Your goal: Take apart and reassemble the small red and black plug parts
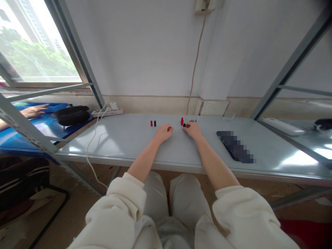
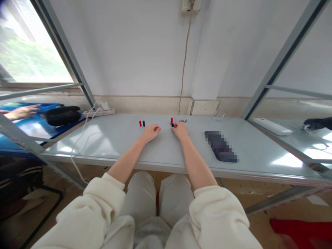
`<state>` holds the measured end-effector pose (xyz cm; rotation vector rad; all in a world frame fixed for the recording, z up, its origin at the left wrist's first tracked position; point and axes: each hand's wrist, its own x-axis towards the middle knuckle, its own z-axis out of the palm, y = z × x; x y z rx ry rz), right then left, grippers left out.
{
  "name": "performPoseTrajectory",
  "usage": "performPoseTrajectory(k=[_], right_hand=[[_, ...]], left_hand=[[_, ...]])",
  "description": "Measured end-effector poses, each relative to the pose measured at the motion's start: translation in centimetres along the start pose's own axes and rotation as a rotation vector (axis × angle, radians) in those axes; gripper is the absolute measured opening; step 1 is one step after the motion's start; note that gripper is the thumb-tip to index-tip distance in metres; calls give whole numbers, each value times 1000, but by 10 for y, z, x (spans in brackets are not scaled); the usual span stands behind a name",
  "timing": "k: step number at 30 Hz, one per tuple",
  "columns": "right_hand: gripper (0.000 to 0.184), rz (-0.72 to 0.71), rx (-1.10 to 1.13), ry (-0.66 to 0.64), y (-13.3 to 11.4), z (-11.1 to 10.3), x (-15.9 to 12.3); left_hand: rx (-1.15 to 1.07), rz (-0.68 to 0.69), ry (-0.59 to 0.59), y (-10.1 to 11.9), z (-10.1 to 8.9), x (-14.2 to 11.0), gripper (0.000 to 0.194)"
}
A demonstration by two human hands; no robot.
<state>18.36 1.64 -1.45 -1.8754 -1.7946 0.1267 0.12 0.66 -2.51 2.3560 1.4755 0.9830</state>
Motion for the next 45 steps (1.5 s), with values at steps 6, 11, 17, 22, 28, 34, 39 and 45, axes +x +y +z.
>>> performPoseTrajectory(k=[6,11,17,22,28,34,39,45], right_hand=[[18,-34,25,26,3,9,7],[17,-31,23,48,3,16,11],[18,-30,33,68,4,18,13],[18,-24,40,64,4,19,13],[18,-16,32,54,5,20,14],[18,-18,39,53,2,18,12],[18,-18,29,45,2,17,11],[13,16,5,31,10,12,14]], left_hand=[[22,10,-3,2,-1,-1,27],[47,13,-3,3,-2,-1,27],[61,35,8,3,-1,-1,27],[66,35,4,4,-2,-1,28],[54,31,-2,6,-3,-2,27],[45,34,-12,6,-4,-3,28],[58,29,-14,6,-3,-2,27],[59,17,-28,7,-5,-3,28]])
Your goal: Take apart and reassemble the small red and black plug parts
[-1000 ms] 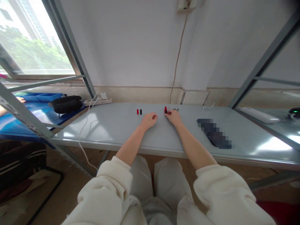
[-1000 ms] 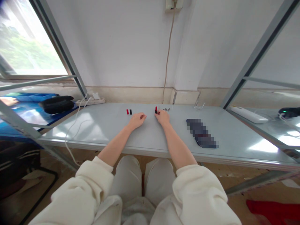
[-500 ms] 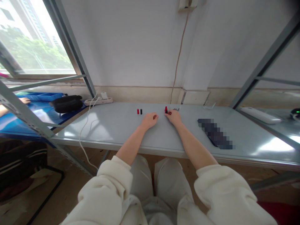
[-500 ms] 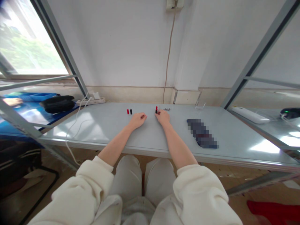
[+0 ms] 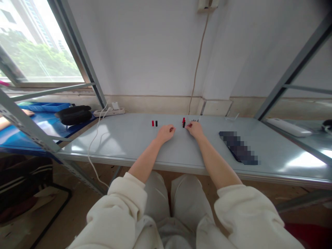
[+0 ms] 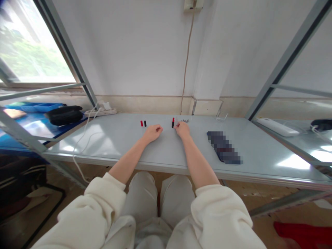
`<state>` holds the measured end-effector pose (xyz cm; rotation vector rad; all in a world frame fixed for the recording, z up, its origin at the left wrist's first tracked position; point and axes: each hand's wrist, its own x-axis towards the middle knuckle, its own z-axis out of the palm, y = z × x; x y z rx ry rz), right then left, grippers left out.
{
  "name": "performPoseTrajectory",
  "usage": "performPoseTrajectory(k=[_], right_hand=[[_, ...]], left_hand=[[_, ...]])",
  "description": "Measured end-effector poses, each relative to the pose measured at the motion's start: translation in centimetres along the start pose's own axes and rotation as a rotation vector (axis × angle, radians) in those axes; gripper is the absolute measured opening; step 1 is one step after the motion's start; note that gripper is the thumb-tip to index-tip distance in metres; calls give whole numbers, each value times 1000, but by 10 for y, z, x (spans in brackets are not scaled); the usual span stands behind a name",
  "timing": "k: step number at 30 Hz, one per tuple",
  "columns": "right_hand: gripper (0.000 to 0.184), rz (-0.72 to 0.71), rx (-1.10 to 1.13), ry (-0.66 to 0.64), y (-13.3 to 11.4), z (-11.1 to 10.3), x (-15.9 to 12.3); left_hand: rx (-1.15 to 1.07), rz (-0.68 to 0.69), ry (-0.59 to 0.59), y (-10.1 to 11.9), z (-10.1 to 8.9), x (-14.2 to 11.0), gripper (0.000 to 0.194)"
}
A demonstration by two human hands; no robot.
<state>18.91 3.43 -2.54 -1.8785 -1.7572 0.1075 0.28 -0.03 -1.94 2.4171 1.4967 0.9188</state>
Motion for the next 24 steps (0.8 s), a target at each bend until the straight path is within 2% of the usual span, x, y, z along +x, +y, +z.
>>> performPoseTrajectory(k=[6,15,17,19,22,24], right_hand=[[10,16,10,-29,4,-1,4],[16,43,1,-17,5,-1,3],[16,46,-3,-20,5,-2,2],[16,48,-8,-26,4,-2,2],[18,56,-19,-41,3,-4,1],[21,73,-45,-69,1,-7,-1]], left_hand=[[-10,3,-20,1,-1,-1,28],[-9,-5,-65,0,1,-1,25],[-10,-57,-41,-1,0,-1,23],[-4,-166,41,-1,-2,-1,26],[-1,-362,195,-2,-7,-1,37],[-10,-445,242,-3,-10,-1,46]])
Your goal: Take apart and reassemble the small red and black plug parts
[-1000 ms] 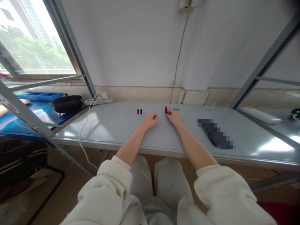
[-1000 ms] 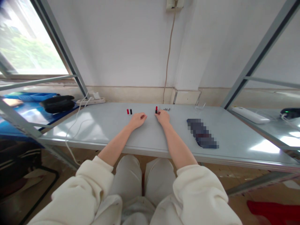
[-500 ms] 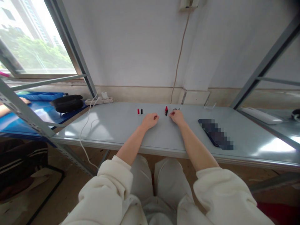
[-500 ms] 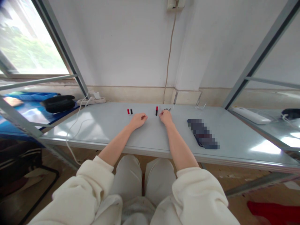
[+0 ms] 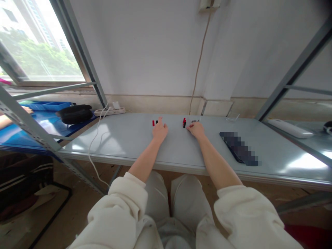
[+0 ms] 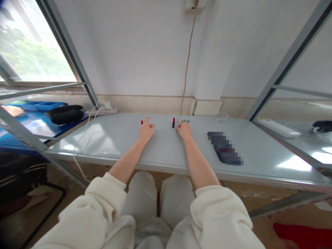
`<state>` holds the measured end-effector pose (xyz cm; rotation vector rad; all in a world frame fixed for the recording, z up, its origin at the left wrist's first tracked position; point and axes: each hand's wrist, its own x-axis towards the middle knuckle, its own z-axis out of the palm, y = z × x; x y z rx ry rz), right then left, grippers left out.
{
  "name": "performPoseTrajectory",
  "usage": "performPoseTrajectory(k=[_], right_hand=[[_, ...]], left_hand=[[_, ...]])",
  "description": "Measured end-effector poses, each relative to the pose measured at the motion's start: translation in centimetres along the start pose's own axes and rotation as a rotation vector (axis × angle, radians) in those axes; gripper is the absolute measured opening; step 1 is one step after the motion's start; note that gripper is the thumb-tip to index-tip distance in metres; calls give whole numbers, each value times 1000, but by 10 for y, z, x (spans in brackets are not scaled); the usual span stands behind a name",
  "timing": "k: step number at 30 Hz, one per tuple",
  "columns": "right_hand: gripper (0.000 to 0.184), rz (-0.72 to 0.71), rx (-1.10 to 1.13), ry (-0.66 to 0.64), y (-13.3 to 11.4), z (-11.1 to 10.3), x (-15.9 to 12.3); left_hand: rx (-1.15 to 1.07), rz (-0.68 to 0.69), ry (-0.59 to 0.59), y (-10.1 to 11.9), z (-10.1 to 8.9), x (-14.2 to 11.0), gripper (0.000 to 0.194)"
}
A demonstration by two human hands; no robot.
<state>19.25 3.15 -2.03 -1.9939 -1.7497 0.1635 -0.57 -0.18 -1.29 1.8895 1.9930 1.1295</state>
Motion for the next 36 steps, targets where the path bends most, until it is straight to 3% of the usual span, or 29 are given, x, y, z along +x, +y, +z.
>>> performPoseTrajectory(k=[6,15,18,24,27,36], right_hand=[[40,50,-138,-23,-10,-15,-18],[34,-68,-141,32,-28,-16,-33],[37,-110,-129,50,-31,-14,-34],[34,-179,-102,65,-35,-13,-35],[33,-217,-65,62,-36,-11,-34],[44,-362,192,33,-43,-7,-34]], left_hand=[[48,-75,-17,-2,-4,0,63],[115,-100,20,-12,-1,6,68],[126,-105,7,-14,-2,6,61],[101,-73,0,-14,-4,10,29],[-63,-14,-47,-10,-1,12,23],[-862,-4,-483,7,-2,8,23]])
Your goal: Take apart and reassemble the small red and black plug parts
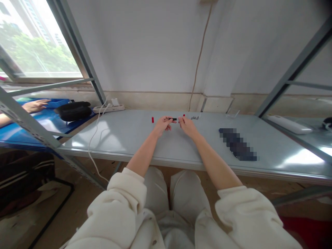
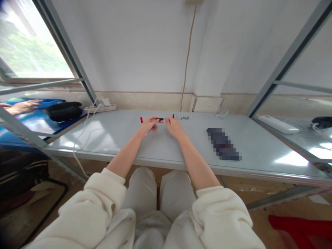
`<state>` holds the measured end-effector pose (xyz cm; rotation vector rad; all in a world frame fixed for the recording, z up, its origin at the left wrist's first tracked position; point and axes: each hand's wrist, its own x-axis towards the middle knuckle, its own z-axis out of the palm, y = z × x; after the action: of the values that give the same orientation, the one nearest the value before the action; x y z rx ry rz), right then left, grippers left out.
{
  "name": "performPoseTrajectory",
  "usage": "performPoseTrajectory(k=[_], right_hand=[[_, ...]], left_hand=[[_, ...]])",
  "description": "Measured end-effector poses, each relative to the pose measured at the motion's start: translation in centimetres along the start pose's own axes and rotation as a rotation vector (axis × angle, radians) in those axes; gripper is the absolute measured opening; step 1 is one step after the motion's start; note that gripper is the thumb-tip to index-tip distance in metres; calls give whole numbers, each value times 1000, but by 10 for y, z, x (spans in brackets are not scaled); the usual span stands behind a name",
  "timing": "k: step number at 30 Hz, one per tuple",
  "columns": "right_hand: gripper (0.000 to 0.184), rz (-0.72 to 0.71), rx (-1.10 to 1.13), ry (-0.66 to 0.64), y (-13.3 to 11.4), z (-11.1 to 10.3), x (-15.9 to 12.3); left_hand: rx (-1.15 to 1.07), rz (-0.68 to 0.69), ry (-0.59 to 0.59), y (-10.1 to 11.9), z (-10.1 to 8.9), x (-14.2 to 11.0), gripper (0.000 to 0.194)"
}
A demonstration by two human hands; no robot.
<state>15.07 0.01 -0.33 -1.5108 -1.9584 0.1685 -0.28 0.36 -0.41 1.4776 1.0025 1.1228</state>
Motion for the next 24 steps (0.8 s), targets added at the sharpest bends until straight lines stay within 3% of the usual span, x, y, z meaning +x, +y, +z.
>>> performPoseTrajectory(k=[3,7,16,24], right_hand=[[55,-75,54,37,0,0,0],[59,-117,89,90,1,0,0],[39,-122,22,152,0,0,0],[34,-160,83,186,0,1,-1]], left_hand=[[-109,8,-96,0,-1,-1,26],[-181,46,-139,-1,-1,0,29],[-211,73,-91,-3,-1,2,29],[-166,51,-45,0,1,0,26]])
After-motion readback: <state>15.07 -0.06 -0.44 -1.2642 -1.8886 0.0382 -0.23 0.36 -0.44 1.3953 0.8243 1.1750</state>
